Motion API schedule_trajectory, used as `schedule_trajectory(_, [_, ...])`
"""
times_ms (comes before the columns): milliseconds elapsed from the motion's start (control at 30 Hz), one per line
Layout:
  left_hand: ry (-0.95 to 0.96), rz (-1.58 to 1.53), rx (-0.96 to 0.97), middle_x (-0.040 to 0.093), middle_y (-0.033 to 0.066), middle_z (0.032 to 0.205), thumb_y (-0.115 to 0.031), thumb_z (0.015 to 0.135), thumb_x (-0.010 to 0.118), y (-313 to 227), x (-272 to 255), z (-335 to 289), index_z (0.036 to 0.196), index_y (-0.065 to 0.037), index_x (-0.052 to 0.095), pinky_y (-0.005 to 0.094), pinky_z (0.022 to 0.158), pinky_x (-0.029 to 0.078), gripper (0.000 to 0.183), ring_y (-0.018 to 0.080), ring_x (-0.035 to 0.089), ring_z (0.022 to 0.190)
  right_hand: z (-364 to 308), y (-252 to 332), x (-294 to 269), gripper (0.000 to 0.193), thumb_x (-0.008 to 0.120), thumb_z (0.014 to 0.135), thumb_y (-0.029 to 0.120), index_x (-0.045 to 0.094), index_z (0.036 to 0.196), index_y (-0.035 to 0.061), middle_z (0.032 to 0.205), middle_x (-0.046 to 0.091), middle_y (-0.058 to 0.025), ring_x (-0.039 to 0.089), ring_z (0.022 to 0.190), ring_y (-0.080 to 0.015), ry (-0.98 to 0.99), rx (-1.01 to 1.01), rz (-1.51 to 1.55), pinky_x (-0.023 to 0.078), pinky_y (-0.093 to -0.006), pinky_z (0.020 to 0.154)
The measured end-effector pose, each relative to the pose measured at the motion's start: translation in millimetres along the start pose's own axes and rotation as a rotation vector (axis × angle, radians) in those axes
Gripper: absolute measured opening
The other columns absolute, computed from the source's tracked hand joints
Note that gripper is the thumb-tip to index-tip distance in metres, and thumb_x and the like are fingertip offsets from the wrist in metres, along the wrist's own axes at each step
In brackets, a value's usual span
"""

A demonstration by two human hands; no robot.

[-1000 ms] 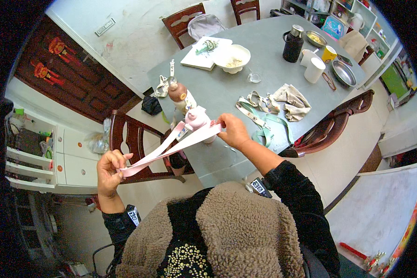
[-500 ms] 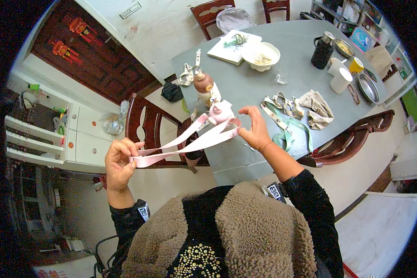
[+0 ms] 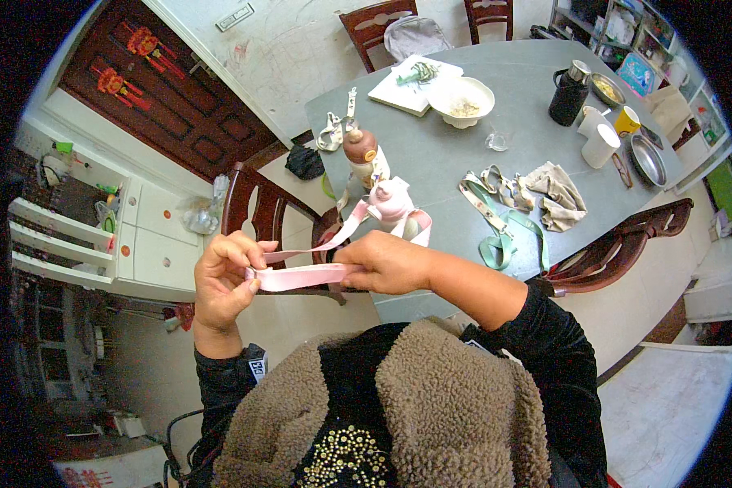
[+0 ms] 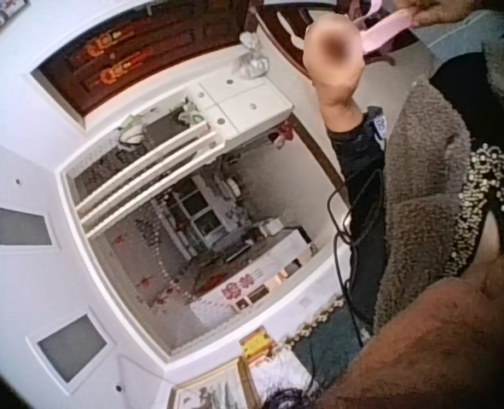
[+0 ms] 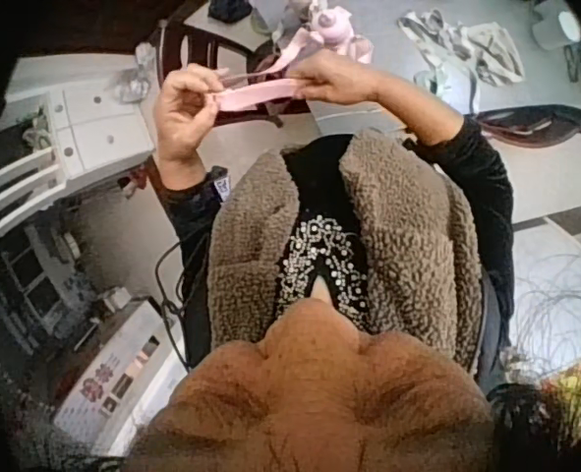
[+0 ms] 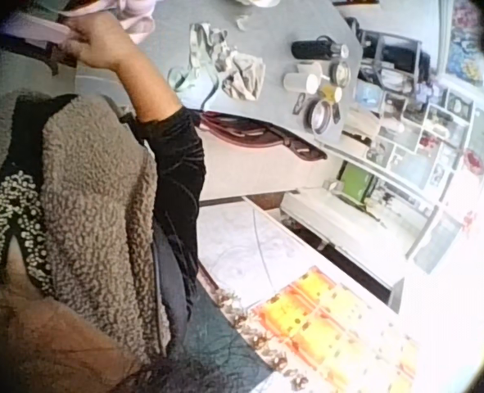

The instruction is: The person attaches a pink strap to a white thermos bottle by threading the strap through metal loops and buckles. They repeatedly adjust the strap length and alignment, then secure the strap to the bottle's handle.

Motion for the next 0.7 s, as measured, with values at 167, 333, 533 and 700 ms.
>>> schedule_trajectory(167, [0.030, 0.333, -0.058, 0.060, 0.0083, 0.095, 0.011, 0.076, 0.061, 3.5, -1.0, -3.3, 0.097, -0.002, 0.058, 0.0283, 0.081, 0.049, 0.025, 0.0133, 0.057, 0.079, -22.9, -9.2, -15.5, 0.015, 0.064, 0.088, 0.016, 0.058, 0.086, 0.0026, 0.069, 0.058, -0.0166, 0.059, 0.065, -0.0326, -0.091, -0.015, -0.022, 0.044, -0.0416, 0.060])
schedule_trajectory(333, [0.073, 0.607, -0.038, 0.062, 0.0101, 0.091, 0.011, 0.075, 0.063, 6.0, 7.5, -3.0, 0.101, 0.002, 0.065, 0.0279, 0.067, 0.050, 0.028, 0.0181, 0.061, 0.077, -42.9, -21.3, -23.5, 0.018, 0.068, 0.083, 0.017, 0.056, 0.084, 0.0051, 0.066, 0.058, -0.0157, 0.059, 0.067, -0.0376, -0.097, 0.072, -0.183, 0.045, -0.0442, 0.062])
schedule_trajectory(533, [0.149, 0.622, -0.101, 0.063, 0.0105, 0.084, 0.006, 0.072, 0.066, 9.6, 11.4, -6.3, 0.094, 0.001, 0.069, 0.0283, 0.063, 0.048, 0.024, 0.0205, 0.059, 0.073, -57.3, -35.1, -29.8, 0.016, 0.073, 0.073, 0.015, 0.058, 0.078, 0.0100, 0.071, 0.061, -0.0098, 0.062, 0.074, -0.0337, -0.150, 0.003, -0.531, 0.047, -0.0460, 0.069])
schedule_trajectory(700, [0.280, 0.593, -0.033, 0.061, 0.0082, 0.074, 0.004, 0.067, 0.067, 1.2, 30.2, -13.3, 0.088, -0.002, 0.070, 0.0331, 0.073, 0.045, 0.022, 0.0211, 0.057, 0.066, -70.5, -48.3, -22.9, 0.014, 0.071, 0.073, 0.014, 0.058, 0.078, 0.0112, 0.080, 0.062, -0.0067, 0.061, 0.088, -0.0292, -0.211, -0.042, -0.678, 0.048, -0.0436, 0.075])
Point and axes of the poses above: each hand's wrist, its own z-axis towards the middle knuckle, its own x-axis out of the palm, y = z × x, the point moved 10 cm from there along z, towards the middle knuckle
